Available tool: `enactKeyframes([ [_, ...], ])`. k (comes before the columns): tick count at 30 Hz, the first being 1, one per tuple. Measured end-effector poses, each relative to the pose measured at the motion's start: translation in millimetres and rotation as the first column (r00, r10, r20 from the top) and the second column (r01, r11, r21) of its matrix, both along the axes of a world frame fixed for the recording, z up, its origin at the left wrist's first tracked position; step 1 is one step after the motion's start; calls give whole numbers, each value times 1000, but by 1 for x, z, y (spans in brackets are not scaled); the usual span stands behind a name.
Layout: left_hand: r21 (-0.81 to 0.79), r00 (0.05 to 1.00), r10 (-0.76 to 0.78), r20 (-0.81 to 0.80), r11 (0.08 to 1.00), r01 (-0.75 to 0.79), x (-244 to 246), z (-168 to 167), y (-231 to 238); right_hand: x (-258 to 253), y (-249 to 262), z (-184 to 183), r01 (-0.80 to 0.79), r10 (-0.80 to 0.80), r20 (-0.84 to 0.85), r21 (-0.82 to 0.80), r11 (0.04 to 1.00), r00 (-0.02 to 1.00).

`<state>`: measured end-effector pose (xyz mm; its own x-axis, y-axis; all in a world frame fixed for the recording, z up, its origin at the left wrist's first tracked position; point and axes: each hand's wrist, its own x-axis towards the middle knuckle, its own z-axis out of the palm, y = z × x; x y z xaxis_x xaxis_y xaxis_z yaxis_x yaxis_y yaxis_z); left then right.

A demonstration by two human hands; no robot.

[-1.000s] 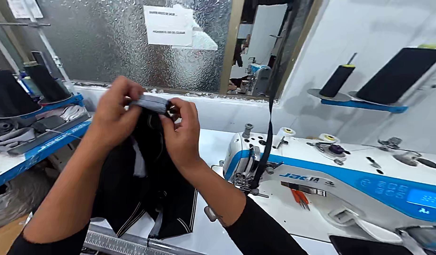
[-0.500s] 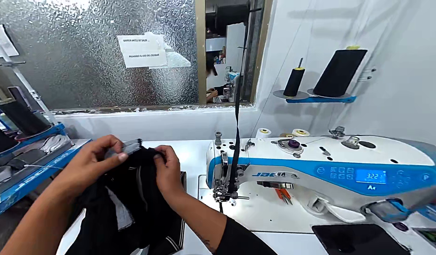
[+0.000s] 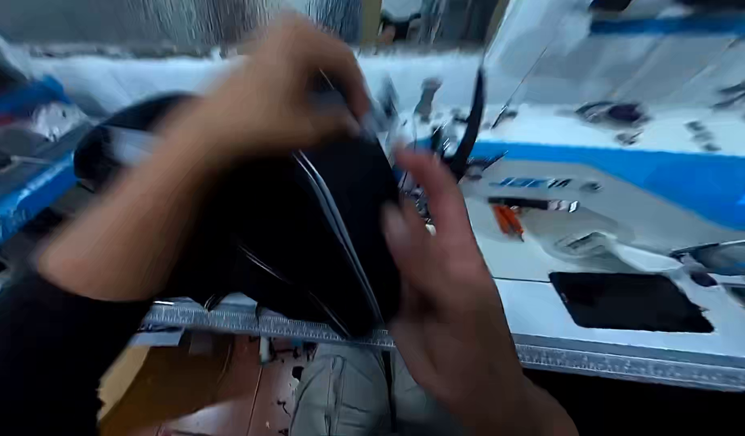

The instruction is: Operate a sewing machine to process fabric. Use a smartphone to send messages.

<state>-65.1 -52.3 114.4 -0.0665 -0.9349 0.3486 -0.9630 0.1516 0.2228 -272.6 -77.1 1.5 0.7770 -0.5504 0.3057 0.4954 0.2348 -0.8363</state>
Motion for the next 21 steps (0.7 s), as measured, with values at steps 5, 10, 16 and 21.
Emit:
enactKeyframes([
  [5,55,928,-275,-252,953,297,-34,-228,-32,-88,-47,-135,-28,-305,-547,-517,855,779],
  [10,9,934,-242,-264,967,254,-27,-237,-37,-52,-124,-119,50,-616,-414,-803,594,670],
  [16,180,900,-260,-351,924,337,-25,-222,-25,2,-149,-126,15,-653,-436,-825,565,619],
  [21,157,761,-413,-500,822,548,-16,-181,2,7,-151,-127,-71,-718,-411,-888,454,562],
])
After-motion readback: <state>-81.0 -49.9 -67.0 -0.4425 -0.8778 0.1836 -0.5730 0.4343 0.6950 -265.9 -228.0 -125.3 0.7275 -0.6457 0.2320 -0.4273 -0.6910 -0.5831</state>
